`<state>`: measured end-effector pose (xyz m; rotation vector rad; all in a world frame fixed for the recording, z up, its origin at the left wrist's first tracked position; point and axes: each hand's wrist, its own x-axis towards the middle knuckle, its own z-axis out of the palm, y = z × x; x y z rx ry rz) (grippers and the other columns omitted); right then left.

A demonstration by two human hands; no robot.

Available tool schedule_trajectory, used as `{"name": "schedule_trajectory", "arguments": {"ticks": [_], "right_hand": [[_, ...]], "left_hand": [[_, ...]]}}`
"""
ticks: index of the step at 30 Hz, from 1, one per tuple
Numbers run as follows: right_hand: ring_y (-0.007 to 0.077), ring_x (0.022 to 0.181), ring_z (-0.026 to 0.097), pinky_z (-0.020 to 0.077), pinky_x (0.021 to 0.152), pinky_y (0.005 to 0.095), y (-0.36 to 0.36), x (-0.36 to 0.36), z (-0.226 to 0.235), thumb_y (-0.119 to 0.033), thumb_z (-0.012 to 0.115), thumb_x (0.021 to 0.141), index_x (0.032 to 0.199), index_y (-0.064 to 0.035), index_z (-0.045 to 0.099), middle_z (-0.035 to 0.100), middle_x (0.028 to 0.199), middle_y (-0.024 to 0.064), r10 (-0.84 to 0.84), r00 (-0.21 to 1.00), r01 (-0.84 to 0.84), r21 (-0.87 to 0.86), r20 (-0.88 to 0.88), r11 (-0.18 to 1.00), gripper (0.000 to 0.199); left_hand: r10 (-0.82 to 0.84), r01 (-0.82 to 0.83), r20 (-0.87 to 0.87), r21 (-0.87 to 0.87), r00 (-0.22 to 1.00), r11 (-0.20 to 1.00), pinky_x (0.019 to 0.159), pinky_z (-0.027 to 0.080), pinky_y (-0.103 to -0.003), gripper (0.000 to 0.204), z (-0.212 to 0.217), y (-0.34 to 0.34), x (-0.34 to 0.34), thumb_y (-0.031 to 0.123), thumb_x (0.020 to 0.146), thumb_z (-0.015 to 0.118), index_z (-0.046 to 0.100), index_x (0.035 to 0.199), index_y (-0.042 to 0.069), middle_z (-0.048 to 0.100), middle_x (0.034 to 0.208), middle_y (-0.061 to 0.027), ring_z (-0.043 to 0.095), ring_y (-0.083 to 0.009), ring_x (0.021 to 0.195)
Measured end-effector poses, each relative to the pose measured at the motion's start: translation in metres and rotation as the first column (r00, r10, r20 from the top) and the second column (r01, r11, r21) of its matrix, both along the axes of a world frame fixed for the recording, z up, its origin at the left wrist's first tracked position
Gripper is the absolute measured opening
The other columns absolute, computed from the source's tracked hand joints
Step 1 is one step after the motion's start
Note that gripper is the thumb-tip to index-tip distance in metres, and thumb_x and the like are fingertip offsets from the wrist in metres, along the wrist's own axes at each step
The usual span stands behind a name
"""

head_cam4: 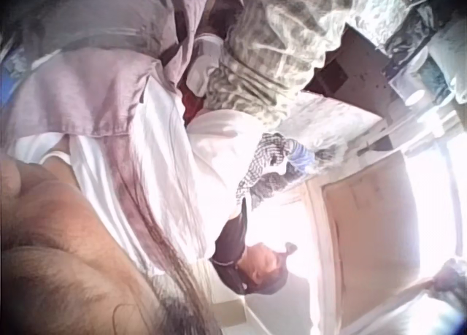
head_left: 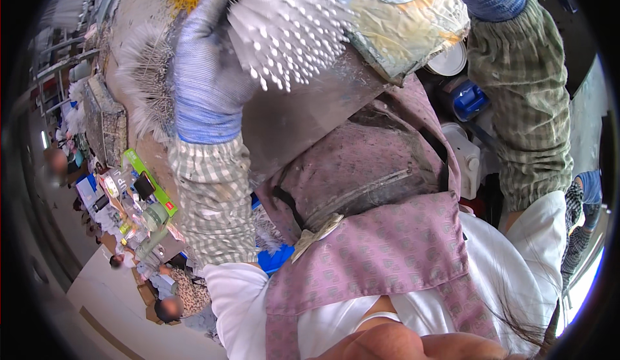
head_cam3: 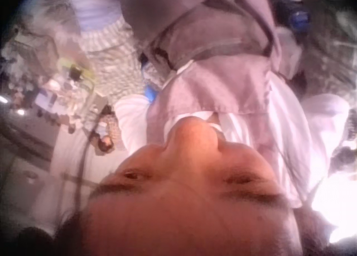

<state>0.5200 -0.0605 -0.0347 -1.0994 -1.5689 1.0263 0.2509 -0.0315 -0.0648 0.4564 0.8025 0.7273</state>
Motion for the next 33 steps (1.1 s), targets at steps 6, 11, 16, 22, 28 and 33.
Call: {"name": "schedule_trajectory", "arguments": {"ticks": [6,11,16,22,28,33], "right_hand": [[0.0083,0.086,0.062,0.0519,0.076,0.0244,-0.006,0.001,0.001,-0.026,0.068,0.097,0.112,-0.0006,0.066,0.068,0.093,0.0009,0.134,0.982,-0.127,0.057,-0.132,0.99,0.03],[0.0113,0.085,0.063,0.0529,0.078,0.0276,-0.024,-0.02,0.056,-0.042,0.066,0.097,0.105,-0.0005,0.068,0.068,0.089,0.0027,0.06,0.922,0.006,-0.168,0.382,0.986,0.043],[0.0161,0.083,0.065,0.0526,0.076,0.0321,-0.021,-0.022,0.083,-0.051,0.065,0.094,0.106,-0.0014,0.069,0.068,0.088,0.0073,0.25,0.82,-0.134,-0.251,0.515,0.959,0.051],[0.0256,0.086,0.068,0.0532,0.077,0.038,-0.018,-0.029,0.069,-0.054,0.072,0.087,0.12,-0.0019,0.064,0.07,0.091,0.0127,0.426,0.719,-0.23,-0.39,0.549,0.892,0.062],[0.0248,0.078,0.069,0.0552,0.071,0.0366,-0.042,-0.023,0.046,-0.047,0.074,0.085,0.119,-0.0049,0.065,0.07,0.085,0.0088,0.148,0.707,-0.233,0.03,0.692,0.972,0.055],[0.0247,0.079,0.07,0.0563,0.071,0.0364,-0.036,-0.026,0.075,-0.046,0.074,0.085,0.12,-0.0077,0.065,0.071,0.087,0.008,0.213,0.665,-0.15,-0.152,0.716,0.977,0.053]], "left_hand": [[-0.082,0.092,0.171,-0.051,0.982,0.994,0.099,0.053,-0.044,0.034,0.015,-0.018,0.014,0.014,0.095,0.062,0.059,0.123,-0.003,0.069,0.115,-0.0181,0.067,-0.0283,0.109],[-0.002,0.006,0.205,-0.015,0.979,1.0,0.101,0.051,-0.045,0.028,0.02,-0.026,0.003,0.01,0.089,0.068,0.065,0.114,-0.001,0.068,0.116,-0.0162,0.065,-0.0285,0.11],[-0.038,0.04,-0.017,0.168,0.999,0.985,0.097,0.051,-0.038,0.03,0.022,-0.031,0.001,0.011,0.09,0.069,0.064,0.117,-0.001,0.07,0.11,-0.0116,0.066,-0.0238,0.105],[-0.002,0.044,-0.118,0.357,0.993,0.933,0.084,0.054,-0.032,0.022,0.03,-0.041,0.011,0.008,0.09,0.068,0.068,0.111,0.0,0.07,0.108,-0.0078,0.068,-0.0197,0.093],[0.277,0.529,-0.665,0.731,0.694,0.431,0.084,0.053,-0.029,0.017,0.032,-0.049,0.008,0.002,0.092,0.062,0.066,0.108,-0.004,0.069,0.107,-0.0118,0.066,-0.0181,0.097],[0.607,0.838,-0.719,0.524,0.34,0.151,0.076,0.052,-0.024,0.016,0.018,-0.041,-0.003,0.002,0.09,0.065,0.065,0.106,-0.003,0.068,0.099,-0.0072,0.064,-0.0124,0.088]]}}
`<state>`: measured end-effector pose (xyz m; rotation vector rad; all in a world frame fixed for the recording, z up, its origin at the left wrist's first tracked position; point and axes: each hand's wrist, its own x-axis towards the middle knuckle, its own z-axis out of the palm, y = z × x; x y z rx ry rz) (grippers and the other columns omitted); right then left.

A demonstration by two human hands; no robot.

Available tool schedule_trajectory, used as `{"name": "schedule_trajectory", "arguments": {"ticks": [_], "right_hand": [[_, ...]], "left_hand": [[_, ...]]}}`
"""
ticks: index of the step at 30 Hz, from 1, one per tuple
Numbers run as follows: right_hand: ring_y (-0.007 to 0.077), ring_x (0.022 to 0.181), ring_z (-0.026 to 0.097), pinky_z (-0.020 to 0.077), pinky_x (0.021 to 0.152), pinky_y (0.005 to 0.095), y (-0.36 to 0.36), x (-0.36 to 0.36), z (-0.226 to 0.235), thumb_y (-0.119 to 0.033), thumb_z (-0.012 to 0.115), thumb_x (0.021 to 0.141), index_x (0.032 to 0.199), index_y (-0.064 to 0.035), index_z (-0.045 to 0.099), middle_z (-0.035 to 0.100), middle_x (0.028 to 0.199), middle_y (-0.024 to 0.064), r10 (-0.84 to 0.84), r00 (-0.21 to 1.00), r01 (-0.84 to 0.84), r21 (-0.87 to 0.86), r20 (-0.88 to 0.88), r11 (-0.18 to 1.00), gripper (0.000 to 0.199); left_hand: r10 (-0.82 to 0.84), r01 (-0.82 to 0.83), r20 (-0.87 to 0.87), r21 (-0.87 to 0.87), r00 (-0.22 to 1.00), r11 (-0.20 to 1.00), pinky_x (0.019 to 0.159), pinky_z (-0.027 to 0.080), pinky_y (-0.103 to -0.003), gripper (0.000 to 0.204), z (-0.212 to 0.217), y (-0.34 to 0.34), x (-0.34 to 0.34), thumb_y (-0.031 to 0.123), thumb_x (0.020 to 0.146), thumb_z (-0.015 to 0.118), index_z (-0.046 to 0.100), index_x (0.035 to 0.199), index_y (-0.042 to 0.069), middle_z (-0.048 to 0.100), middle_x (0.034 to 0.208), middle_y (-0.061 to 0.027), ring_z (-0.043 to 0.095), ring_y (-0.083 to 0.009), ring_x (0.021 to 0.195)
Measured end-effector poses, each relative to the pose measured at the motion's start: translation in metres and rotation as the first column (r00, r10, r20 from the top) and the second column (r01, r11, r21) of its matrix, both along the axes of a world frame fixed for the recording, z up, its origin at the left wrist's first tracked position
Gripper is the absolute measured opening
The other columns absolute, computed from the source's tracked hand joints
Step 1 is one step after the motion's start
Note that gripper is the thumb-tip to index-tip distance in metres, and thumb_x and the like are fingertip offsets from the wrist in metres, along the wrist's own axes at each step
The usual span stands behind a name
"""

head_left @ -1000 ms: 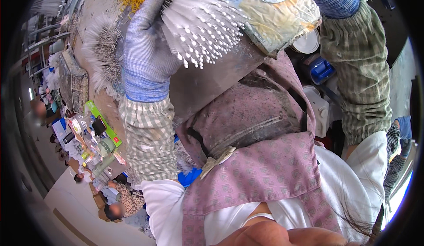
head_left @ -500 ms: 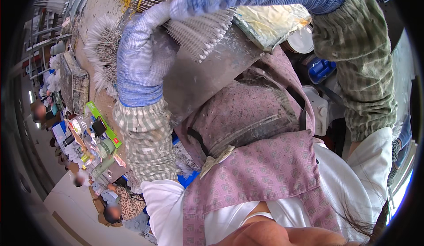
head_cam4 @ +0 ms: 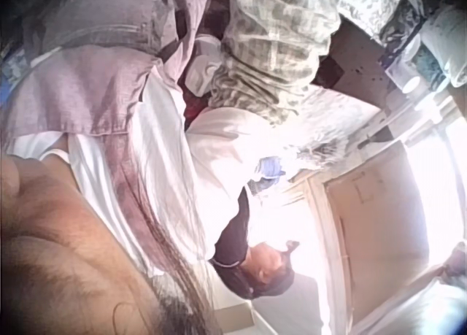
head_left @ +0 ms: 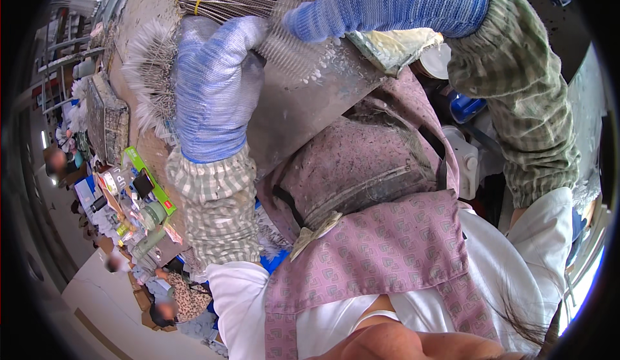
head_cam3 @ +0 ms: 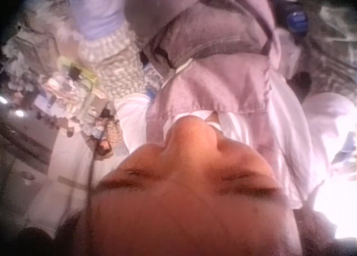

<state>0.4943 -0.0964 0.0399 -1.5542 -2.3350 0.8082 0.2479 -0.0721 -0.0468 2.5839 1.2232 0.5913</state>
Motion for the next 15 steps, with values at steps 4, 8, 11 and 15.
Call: {"name": "schedule_trajectory", "arguments": {"ticks": [4,8,11,15], "right_hand": [[0.0258,0.088,0.072,0.0573,0.079,0.0376,0.008,-0.013,-0.012,-0.047,0.072,0.085,0.127,-0.0107,0.064,0.073,0.099,0.0092,-0.003,1.0,0.003,-0.03,-0.006,1.0,0.056],[0.0266,0.093,0.072,0.0565,0.084,0.0382,0.01,-0.016,-0.001,-0.046,0.072,0.086,0.13,-0.0122,0.062,0.073,0.108,0.0097,-0.006,1.0,0.009,-0.124,0.027,0.992,0.057],[0.0269,0.094,0.072,0.0561,0.084,0.0384,0.006,-0.013,0.005,-0.045,0.073,0.085,0.13,-0.012,0.062,0.073,0.108,0.0094,-0.02,0.994,0.039,-0.185,0.105,0.982,0.056],[0.0285,0.091,0.071,0.0562,0.081,0.0393,0.011,-0.012,-0.014,-0.039,0.073,0.086,0.128,-0.0102,0.062,0.073,0.103,0.0112,0.058,0.998,-0.056,-0.093,0.02,0.994,0.052]], "left_hand": [[0.23,0.095,0.655,-0.421,0.72,0.902,0.07,0.05,-0.024,0.011,-0.004,-0.008,0.004,0.002,0.09,0.066,0.063,0.1,-0.002,0.065,0.091,-0.0035,0.059,-0.0093,0.078],[-0.017,0.008,0.161,0.055,0.987,0.998,0.07,0.05,-0.024,0.013,-0.007,0.001,-0.006,0.002,0.09,0.067,0.063,0.102,-0.002,0.065,0.093,-0.0042,0.059,-0.0095,0.078],[0.003,-0.004,0.01,0.051,1.0,0.999,0.069,0.052,-0.038,0.03,0.007,-0.007,0.007,-0.005,0.073,0.074,0.069,0.1,0.007,0.061,0.085,-0.0115,0.062,-0.0271,0.076],[0.436,-0.184,0.413,-0.522,0.8,0.833,0.071,0.051,-0.037,0.038,0.009,-0.014,0.018,0.018,0.078,0.083,0.057,0.097,-0.002,0.061,0.083,-0.0082,0.057,-0.0196,0.075]]}}
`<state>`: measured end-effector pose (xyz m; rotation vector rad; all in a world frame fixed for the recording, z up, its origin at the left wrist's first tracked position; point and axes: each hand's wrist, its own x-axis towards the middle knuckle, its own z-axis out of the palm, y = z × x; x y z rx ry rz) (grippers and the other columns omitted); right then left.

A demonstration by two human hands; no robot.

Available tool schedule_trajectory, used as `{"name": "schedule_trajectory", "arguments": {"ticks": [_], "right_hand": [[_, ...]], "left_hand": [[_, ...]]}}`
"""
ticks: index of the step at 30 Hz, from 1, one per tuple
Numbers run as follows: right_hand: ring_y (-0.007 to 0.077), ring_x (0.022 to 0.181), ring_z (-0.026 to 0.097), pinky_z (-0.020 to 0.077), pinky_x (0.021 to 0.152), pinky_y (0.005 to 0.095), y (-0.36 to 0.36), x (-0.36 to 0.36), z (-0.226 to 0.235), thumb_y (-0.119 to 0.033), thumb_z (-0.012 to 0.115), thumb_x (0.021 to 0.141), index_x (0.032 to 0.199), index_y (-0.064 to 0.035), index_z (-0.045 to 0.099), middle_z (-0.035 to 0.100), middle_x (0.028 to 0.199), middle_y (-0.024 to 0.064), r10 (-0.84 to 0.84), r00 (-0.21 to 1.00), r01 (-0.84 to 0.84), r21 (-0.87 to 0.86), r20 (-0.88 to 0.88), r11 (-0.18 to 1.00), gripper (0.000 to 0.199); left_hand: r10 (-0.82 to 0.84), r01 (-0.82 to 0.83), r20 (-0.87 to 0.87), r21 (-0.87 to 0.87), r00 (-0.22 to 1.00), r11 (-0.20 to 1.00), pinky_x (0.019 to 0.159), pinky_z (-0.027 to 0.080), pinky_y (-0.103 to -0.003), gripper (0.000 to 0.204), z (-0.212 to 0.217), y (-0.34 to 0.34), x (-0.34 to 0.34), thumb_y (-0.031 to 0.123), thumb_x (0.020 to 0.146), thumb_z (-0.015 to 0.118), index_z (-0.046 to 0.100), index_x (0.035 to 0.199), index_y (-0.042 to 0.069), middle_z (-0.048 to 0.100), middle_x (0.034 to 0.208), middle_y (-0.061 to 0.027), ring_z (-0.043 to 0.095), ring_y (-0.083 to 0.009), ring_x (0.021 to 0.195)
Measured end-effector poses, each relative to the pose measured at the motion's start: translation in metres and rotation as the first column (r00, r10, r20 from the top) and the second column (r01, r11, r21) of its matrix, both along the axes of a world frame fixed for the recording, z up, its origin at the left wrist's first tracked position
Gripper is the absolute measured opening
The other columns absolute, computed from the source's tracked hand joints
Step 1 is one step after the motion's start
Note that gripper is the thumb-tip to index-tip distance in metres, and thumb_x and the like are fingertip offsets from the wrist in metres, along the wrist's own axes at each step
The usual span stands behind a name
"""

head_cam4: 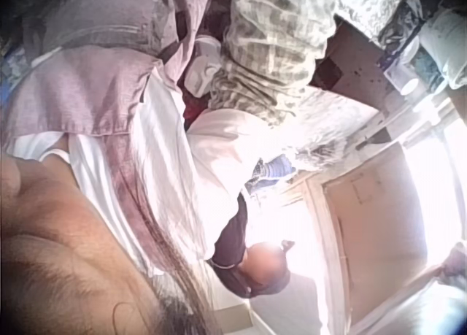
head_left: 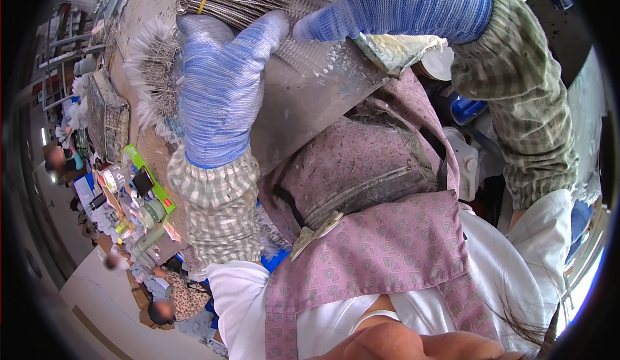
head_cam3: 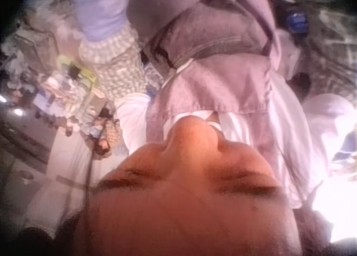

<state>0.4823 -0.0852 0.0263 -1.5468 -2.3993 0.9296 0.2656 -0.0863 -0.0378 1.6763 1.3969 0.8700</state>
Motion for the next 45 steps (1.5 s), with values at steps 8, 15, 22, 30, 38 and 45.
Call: {"name": "schedule_trajectory", "arguments": {"ticks": [8,15,22,30,38,45], "right_hand": [[0.0304,0.09,0.07,0.056,0.081,0.04,-0.002,0.002,-0.015,-0.03,0.07,0.087,0.127,-0.0082,0.063,0.072,0.098,0.0148,0.041,0.999,-0.042,-0.033,-0.033,0.999,0.046],[0.0309,0.094,0.069,0.0565,0.078,0.0381,0.002,0.006,-0.057,-0.025,0.067,0.09,0.13,-0.0105,0.063,0.07,0.108,0.0137,0.058,0.961,0.014,0.257,-0.27,0.966,0.043],[0.026,0.081,0.063,0.0523,0.066,0.0382,-0.023,-0.01,-0.065,-0.018,0.068,0.08,0.094,-0.0113,0.066,0.059,0.092,0.0076,0.119,0.973,0.098,0.818,-0.199,0.567,0.015],[0.0291,0.078,0.063,0.052,0.065,0.0384,-0.023,-0.018,-0.075,-0.008,0.069,0.086,0.089,-0.0074,0.066,0.062,0.086,0.0097,0.073,0.834,0.338,0.611,-0.547,0.716,0.004],[0.0243,0.077,0.066,0.0539,0.07,0.0344,-0.005,0.008,-0.04,-0.019,0.071,0.09,0.091,-0.0083,0.067,0.066,0.085,0.0085,-0.06,0.889,0.252,0.375,-0.454,0.892,0.011],[0.0296,0.08,0.066,0.0538,0.074,0.0385,0.028,0.031,-0.073,-0.019,0.072,0.083,0.091,-0.0055,0.068,0.067,0.084,0.0126,0.022,0.918,0.184,0.475,-0.396,0.861,0.016]], "left_hand": [[-0.018,0.022,0.131,-0.027,0.991,0.999,0.075,0.051,-0.037,0.036,0.008,-0.006,0.001,0.019,0.08,0.082,0.06,0.1,-0.001,0.06,0.086,-0.0097,0.059,-0.0199,0.079],[-0.016,0.496,-0.686,0.509,0.727,0.703,0.075,0.052,-0.04,0.019,-0.005,0.002,-0.015,0.016,0.083,0.075,0.07,0.102,0.012,0.06,0.092,-0.014,0.063,-0.0312,0.084],[0.064,0.009,-0.317,0.226,0.946,0.974,0.085,0.051,-0.036,0.048,-0.001,-0.014,-0.004,0.016,0.086,0.074,0.044,0.118,-0.001,0.061,0.106,-0.013,0.062,-0.0223,0.09],[-0.129,0.112,0.009,0.439,0.992,0.891,0.086,0.053,-0.032,0.087,-0.018,-0.016,0.009,-0.009,0.084,0.068,0.013,0.149,0.004,0.054,0.12,-0.0155,0.06,-0.0186,0.099],[-0.267,0.252,-0.07,0.619,0.961,0.744,0.109,0.042,-0.038,0.077,-0.007,0.014,0.026,-0.004,0.089,0.066,0.021,0.151,-0.001,0.06,0.12,-0.0156,0.058,-0.0236,0.116],[-0.159,0.385,-0.375,0.667,0.913,0.638,0.113,0.04,-0.043,0.078,0.012,0.033,0.05,0.023,0.091,0.073,0.031,0.151,-0.001,0.047,0.145,-0.0226,0.046,-0.0317,0.137]]}}
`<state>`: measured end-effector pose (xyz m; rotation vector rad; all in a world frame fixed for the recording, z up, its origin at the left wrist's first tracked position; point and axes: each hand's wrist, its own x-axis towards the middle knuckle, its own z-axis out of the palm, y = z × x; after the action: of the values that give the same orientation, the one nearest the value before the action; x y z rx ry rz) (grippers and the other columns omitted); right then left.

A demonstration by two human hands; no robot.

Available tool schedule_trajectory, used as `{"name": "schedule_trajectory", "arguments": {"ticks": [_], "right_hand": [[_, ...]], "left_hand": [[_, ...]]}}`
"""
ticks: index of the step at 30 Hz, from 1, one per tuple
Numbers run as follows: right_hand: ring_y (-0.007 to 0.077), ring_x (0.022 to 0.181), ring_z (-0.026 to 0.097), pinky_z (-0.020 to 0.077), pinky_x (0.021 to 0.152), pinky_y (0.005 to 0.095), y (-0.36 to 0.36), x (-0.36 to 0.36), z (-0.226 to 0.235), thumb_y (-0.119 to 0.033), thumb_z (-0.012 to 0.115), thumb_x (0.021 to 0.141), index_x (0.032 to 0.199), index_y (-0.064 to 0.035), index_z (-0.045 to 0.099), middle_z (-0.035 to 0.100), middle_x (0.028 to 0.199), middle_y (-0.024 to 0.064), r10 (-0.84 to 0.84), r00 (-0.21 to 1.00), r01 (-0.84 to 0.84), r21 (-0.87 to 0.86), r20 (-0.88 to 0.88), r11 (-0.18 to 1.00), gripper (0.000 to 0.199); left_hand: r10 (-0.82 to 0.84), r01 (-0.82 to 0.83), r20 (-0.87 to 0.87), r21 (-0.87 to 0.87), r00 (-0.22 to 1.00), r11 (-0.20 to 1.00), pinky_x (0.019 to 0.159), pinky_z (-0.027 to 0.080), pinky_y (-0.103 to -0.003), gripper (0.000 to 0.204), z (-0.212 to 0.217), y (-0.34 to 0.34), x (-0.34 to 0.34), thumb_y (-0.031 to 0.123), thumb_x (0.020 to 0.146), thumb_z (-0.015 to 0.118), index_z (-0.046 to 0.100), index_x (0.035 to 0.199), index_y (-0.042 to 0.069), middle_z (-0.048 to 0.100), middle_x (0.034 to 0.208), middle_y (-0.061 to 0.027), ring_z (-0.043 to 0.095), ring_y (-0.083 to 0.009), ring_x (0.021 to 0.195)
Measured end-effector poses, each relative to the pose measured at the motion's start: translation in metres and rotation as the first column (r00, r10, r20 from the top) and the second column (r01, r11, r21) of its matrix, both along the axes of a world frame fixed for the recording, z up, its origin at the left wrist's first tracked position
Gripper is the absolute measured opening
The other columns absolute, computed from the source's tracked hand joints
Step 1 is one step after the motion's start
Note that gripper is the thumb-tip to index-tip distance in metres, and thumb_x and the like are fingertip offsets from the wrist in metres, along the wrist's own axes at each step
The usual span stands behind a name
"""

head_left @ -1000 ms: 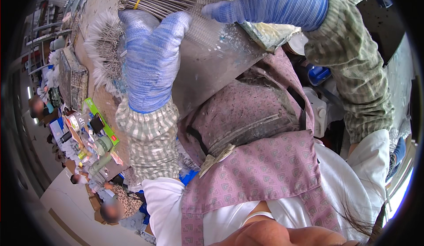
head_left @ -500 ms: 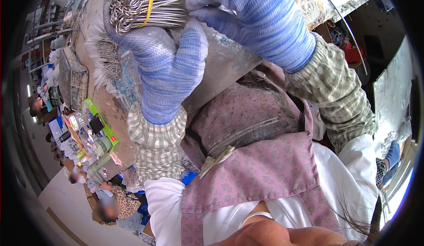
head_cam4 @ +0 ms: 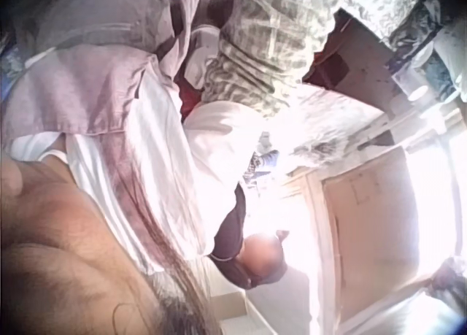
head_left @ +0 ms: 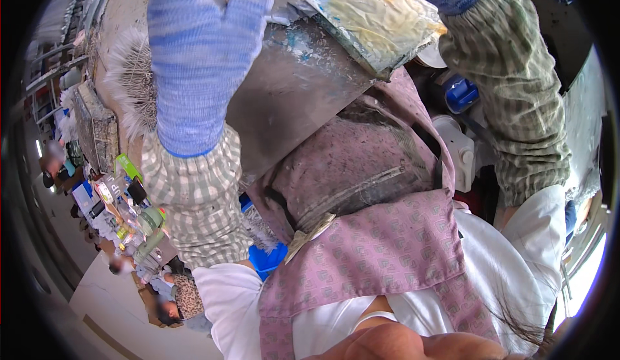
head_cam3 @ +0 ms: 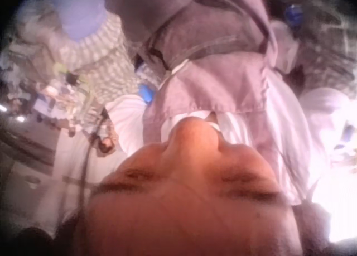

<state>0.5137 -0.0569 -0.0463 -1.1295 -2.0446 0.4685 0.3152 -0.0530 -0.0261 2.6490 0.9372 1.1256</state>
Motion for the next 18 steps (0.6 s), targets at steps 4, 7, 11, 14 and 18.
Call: {"name": "schedule_trajectory", "arguments": {"ticks": [4,7,11,14,18], "right_hand": [[0.034,0.08,0.066,0.0537,0.073,0.042,0.0,0.015,-0.009,-0.015,0.072,0.077,0.091,-0.0047,0.068,0.066,0.083,0.0159,-0.135,0.972,0.109,0.136,0.194,0.985,0.018],[0.0352,0.081,0.066,0.0538,0.074,0.0434,0.001,0.011,-0.016,-0.017,0.072,0.077,0.09,-0.0045,0.069,0.066,0.083,0.0163,-0.218,0.941,0.169,0.198,0.258,0.965,0.018],[0.0364,0.081,0.066,0.054,0.074,0.0449,-0.001,0.008,-0.018,-0.021,0.07,0.078,0.086,-0.0036,0.069,0.066,0.085,0.0166,-0.273,0.882,0.261,0.084,0.384,0.962,0.019],[0.0367,0.08,0.066,0.054,0.073,0.0453,-0.001,0.008,-0.023,-0.022,0.07,0.078,0.084,-0.0033,0.069,0.066,0.084,0.0167,-0.314,0.853,0.292,0.117,0.418,0.949,0.02],[0.0369,0.08,0.066,0.0538,0.073,0.0459,-0.003,0.009,-0.016,-0.022,0.07,0.079,0.084,-0.0033,0.069,0.066,0.083,0.0171,-0.285,0.866,0.292,0.048,0.41,0.955,0.02]], "left_hand": [[-0.121,0.128,0.077,-0.101,0.99,0.987,0.106,0.048,-0.036,0.078,-0.017,0.011,0.027,0.007,0.091,0.067,0.025,0.157,0.007,0.05,0.143,-0.0211,0.055,-0.0265,0.127],[-0.065,0.102,0.086,-0.563,0.994,0.82,0.088,0.057,-0.028,0.084,-0.018,0.018,0.022,-0.005,0.087,0.063,0.022,0.159,0.012,0.056,0.134,-0.016,0.064,-0.018,0.096],[-0.163,0.148,-0.109,-0.131,0.981,0.98,0.081,0.057,-0.027,0.076,-0.029,0.019,0.024,0.0,0.092,0.063,0.026,0.158,0.009,0.056,0.13,-0.0153,0.064,-0.0159,0.095],[-0.159,0.142,-0.086,-0.171,0.984,0.975,0.082,0.057,-0.027,0.076,-0.034,0.023,0.022,0.0,0.092,0.063,0.026,0.158,0.009,0.056,0.13,-0.0152,0.064,-0.0159,0.095],[-0.137,0.124,-0.04,-0.23,0.99,0.965,0.082,0.057,-0.027,0.075,-0.033,0.021,0.022,0.0,0.092,0.063,0.027,0.157,0.008,0.056,0.131,-0.0151,0.064,-0.016,0.096]]}}
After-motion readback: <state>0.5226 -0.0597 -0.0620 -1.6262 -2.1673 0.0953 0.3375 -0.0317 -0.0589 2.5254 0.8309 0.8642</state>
